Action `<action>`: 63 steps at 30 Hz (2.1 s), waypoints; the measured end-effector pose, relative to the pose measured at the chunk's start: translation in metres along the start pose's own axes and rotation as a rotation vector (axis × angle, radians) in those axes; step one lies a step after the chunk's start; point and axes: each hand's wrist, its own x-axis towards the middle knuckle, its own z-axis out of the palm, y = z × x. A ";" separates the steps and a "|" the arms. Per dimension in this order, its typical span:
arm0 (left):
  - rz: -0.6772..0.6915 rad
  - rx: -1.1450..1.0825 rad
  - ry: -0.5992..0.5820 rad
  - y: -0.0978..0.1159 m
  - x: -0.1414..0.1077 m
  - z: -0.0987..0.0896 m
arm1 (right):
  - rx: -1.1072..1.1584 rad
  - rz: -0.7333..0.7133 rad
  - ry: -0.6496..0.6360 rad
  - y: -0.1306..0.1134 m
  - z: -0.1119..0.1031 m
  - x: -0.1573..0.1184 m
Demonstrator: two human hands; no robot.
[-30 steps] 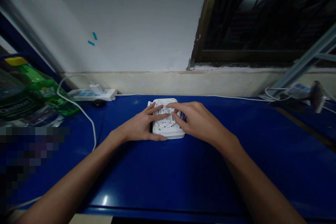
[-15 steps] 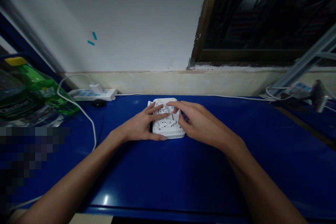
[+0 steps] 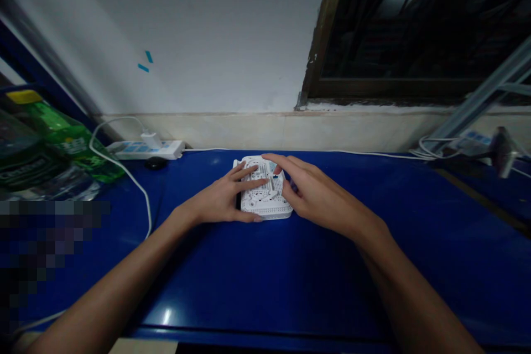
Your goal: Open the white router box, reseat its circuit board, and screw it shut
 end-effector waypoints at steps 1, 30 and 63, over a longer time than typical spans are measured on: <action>-0.001 -0.001 0.003 0.000 0.000 0.000 | 0.001 -0.003 0.000 0.000 0.000 -0.001; -0.021 -0.046 -0.021 0.002 0.000 -0.001 | -0.007 0.000 0.012 -0.003 0.000 0.000; -0.033 -0.034 -0.005 0.001 0.000 0.001 | -0.099 -0.024 0.104 -0.002 0.006 -0.007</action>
